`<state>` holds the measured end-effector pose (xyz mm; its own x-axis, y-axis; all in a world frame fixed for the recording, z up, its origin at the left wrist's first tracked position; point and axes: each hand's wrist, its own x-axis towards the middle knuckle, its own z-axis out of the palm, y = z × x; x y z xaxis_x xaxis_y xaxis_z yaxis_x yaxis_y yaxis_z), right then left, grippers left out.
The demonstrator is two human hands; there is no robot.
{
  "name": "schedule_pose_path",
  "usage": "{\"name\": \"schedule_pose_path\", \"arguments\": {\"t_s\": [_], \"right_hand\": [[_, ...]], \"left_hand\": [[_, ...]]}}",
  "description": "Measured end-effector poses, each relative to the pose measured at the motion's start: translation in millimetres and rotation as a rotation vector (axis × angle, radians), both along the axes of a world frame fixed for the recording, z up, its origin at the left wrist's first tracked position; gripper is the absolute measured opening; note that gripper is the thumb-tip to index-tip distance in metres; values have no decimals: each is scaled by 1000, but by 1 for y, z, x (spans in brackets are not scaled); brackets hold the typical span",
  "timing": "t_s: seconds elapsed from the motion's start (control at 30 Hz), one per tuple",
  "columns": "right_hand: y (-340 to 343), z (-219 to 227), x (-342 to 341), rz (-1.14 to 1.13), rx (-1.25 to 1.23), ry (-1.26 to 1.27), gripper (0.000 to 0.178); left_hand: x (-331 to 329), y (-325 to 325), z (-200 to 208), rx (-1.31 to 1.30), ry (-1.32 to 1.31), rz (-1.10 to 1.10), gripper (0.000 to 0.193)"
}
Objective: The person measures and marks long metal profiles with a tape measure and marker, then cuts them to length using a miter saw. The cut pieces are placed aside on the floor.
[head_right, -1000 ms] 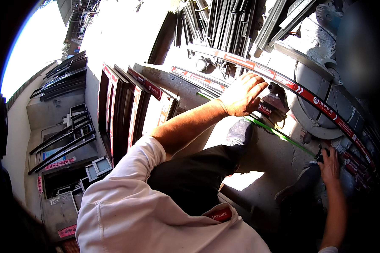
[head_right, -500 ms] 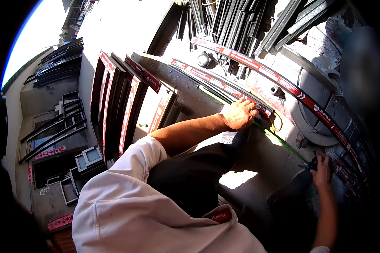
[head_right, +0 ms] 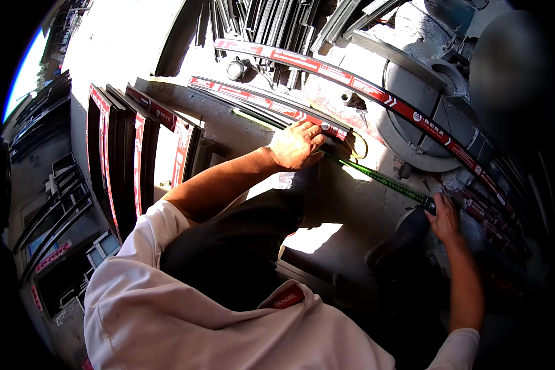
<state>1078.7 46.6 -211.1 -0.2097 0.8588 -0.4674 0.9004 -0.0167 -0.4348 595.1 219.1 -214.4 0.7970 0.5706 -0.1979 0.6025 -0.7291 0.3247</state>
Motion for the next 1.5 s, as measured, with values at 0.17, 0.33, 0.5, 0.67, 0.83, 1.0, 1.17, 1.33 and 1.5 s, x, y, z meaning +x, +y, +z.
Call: {"name": "schedule_pose_path", "arguments": {"t_s": [0.17,0.33,0.5,0.67,0.83,1.0,1.17,1.33,1.5], "right_hand": [[-1,20,-4,-31,117,153,43],[-3,36,-6,-136,196,167,42],[21,56,-8,-134,312,134,42],[56,79,0,-154,412,31,44],[90,88,4,-161,442,35,40],[106,94,-6,-146,452,6,35],[116,91,-14,-114,445,-1,36],[122,88,-16,-117,432,1,38],[125,85,-16,-95,443,11,37]], "left_hand": [[5,-3,17,12,-129,-4,44],[19,1,40,-123,-80,-4,45],[34,38,65,105,-143,-70,46],[51,89,75,246,-211,-30,44],[56,123,75,303,-57,-26,46],[54,141,68,300,-30,-24,49],[44,147,57,309,29,-1,50],[40,154,43,332,50,3,43],[38,156,37,295,56,21,38]]}}
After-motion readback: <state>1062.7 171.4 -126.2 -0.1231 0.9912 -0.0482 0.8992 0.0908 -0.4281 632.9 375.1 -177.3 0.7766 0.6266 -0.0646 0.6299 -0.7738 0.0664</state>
